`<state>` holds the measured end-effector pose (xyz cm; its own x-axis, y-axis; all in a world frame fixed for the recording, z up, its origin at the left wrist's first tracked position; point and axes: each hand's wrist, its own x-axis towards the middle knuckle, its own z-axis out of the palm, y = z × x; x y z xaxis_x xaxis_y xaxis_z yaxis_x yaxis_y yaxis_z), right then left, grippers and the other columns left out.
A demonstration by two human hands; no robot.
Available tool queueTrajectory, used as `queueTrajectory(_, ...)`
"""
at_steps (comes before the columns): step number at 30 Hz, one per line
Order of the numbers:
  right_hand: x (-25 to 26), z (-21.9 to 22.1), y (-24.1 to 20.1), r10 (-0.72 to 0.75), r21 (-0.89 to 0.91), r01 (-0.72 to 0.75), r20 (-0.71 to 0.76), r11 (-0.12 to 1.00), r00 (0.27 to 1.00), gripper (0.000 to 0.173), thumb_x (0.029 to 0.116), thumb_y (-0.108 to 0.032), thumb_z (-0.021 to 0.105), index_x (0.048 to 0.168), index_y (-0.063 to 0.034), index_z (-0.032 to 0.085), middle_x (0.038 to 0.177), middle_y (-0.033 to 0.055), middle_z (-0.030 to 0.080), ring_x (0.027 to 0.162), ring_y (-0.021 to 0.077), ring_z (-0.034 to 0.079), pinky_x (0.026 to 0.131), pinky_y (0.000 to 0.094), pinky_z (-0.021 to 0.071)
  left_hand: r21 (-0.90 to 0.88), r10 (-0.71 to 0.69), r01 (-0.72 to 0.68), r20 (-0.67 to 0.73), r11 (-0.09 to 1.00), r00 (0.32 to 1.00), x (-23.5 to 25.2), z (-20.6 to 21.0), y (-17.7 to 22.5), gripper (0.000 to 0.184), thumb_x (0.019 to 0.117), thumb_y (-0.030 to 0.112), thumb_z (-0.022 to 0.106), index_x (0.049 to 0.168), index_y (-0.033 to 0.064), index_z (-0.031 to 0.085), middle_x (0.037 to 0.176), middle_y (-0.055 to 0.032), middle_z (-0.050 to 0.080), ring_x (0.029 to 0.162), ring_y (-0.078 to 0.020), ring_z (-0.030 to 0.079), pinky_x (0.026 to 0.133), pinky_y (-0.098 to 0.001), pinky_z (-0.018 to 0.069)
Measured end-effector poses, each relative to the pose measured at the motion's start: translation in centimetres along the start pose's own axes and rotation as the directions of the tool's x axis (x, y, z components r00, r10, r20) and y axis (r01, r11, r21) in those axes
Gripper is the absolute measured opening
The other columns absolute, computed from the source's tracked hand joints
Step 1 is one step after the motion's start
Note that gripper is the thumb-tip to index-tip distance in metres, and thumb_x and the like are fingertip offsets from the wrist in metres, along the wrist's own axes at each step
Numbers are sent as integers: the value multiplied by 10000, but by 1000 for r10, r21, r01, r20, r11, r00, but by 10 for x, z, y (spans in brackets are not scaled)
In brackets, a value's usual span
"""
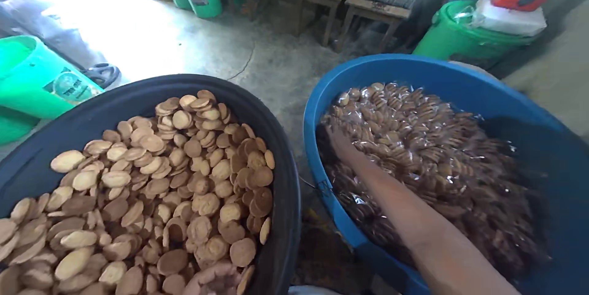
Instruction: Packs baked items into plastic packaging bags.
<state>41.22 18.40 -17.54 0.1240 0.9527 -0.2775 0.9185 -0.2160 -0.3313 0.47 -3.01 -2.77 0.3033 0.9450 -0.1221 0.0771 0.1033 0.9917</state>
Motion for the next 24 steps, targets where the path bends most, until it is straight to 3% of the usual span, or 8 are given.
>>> queueTrajectory(4,14,22,5,27,-16,-31,-202,999,979,578,1063,-246,497,1589,-60,346,1605,241,374,1447,475,394,1123,697,336,350,30,-17,-31,936,999,-15,-7,9,332,1079,114,417,1285,-92,577,1213,-142,685,1087,-151,691,974,-357,571)
queueTrajectory(8,12,35,8,-181,-250,149,-113,957,977,598,1060,-140,474,1599,19,270,1683,236,196,1551,462,173,1198,699,168,868,-57,102,-85,485,995,-48,-29,9,258,1014,204,594,1180,58,727,1056,-145,745,921,-323,743,786,-541,601)
queueTrajectory(9,11,31,5,-173,-292,147,-66,945,983,651,1045,-137,510,1606,33,225,1690,247,149,1557,471,132,1192,712,143,925,-83,128,-105,357,991,-58,-38,6,289,995,267,628,1168,62,734,1059,-166,741,941,-367,739,799,-582,590)
queueTrajectory(11,14,26,5,-113,-306,111,10,946,994,763,1024,-162,574,1624,23,139,1702,249,56,1565,470,70,1189,721,123,955,-243,211,-159,208,957,-82,-58,2,446,1008,408,594,1249,51,711,1250,-186,699,1174,-401,666,1045,-639,457)
queueTrajectory(13,19,9,9,-93,-162,91,-6,983,996,733,1052,-157,542,1631,5,121,1687,290,50,1556,493,88,1203,698,149,931,-387,267,-156,251,909,-103,-69,5,515,1059,436,484,1317,31,671,1388,-198,624,1312,-414,571,1149,-640,332)
queueTrajectory(18,-29,-70,-66,-307,73,416,-561,907,768,429,1027,-136,503,1382,104,531,1397,415,476,1297,586,471,1074,645,404,887,87,0,-46,462,995,-132,-59,-2,183,976,155,622,1048,18,720,1022,-177,727,977,-376,715,863,-538,570)
queueTrajectory(21,-74,-83,-168,-635,6,677,-342,736,693,326,1026,-58,522,1308,90,589,1234,343,615,1119,486,637,956,615,520,936,240,-86,2,341,971,-136,-55,-6,143,1010,166,587,1030,103,714,993,-92,733,956,-290,704,831,-469,563)
queueTrajectory(24,-98,-53,-253,-808,-20,833,234,552,541,311,1049,-142,542,1309,-3,642,1242,241,660,1138,409,660,979,599,519,977,233,-73,26,199,972,-141,-53,1,158,1015,202,575,949,113,688,947,-78,706,932,-289,681,786,-454,537)
